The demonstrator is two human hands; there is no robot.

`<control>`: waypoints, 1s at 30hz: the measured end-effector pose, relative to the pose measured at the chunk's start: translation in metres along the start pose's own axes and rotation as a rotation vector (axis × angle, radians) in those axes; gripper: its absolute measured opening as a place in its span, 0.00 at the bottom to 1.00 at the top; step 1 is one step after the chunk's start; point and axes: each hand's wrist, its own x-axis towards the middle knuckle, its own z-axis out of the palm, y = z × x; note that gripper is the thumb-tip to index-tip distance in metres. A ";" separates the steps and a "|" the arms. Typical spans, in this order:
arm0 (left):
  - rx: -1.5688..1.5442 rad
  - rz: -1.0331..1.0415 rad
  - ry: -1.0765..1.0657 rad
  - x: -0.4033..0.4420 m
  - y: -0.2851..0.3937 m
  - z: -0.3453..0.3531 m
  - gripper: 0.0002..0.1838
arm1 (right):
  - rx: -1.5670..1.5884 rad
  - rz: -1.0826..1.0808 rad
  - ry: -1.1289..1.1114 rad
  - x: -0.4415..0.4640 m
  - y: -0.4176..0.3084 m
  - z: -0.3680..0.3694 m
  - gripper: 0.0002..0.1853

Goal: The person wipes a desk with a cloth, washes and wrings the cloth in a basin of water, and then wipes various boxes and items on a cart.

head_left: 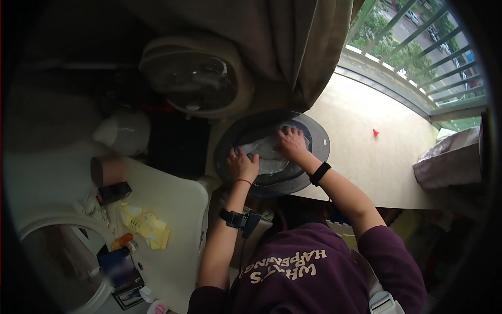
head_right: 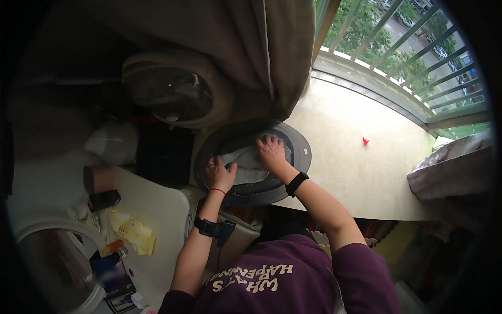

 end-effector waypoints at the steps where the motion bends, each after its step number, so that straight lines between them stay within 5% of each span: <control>1: 0.089 0.090 0.032 -0.001 0.007 0.005 0.36 | -0.026 -0.053 0.063 0.001 -0.006 0.008 0.25; 4: 0.279 0.215 0.029 0.004 0.008 0.033 0.39 | 0.028 -0.101 -0.159 0.012 -0.017 0.029 0.20; 9: 0.385 0.119 -0.438 0.011 0.004 0.027 0.55 | -0.123 -0.025 -0.173 0.022 0.008 0.045 0.18; 12: 0.571 0.185 -0.347 0.014 -0.005 0.041 0.60 | -0.339 -0.045 0.014 0.023 0.021 0.054 0.13; 14: 0.649 0.201 -0.301 0.017 -0.005 0.039 0.61 | -0.275 0.024 -0.082 0.027 0.019 0.055 0.12; 16: 0.295 0.120 -0.521 0.019 -0.001 0.025 0.51 | -0.208 0.091 -0.176 0.031 0.017 0.053 0.12; 19: 0.042 0.153 -0.431 0.036 -0.023 0.044 0.48 | 0.008 0.095 -0.233 0.038 0.018 0.030 0.17; 21: 0.058 0.212 -0.336 0.029 -0.018 0.034 0.42 | 0.422 -0.091 -0.564 0.042 0.012 -0.011 0.22; 23: -0.518 0.124 -0.316 0.023 -0.012 0.028 0.34 | 0.554 -0.135 -0.417 0.027 0.005 -0.031 0.23; 24: -0.521 0.123 -0.313 0.021 -0.008 0.026 0.34 | 0.631 -0.172 -0.468 0.019 -0.007 -0.073 0.22; 26: -0.820 0.393 -0.103 0.018 0.001 0.020 0.22 | 0.707 -0.210 -0.516 0.004 -0.023 -0.133 0.20; 30: -0.644 0.780 0.014 0.001 0.022 -0.042 0.12 | 0.668 -0.340 -0.497 -0.017 -0.032 -0.204 0.18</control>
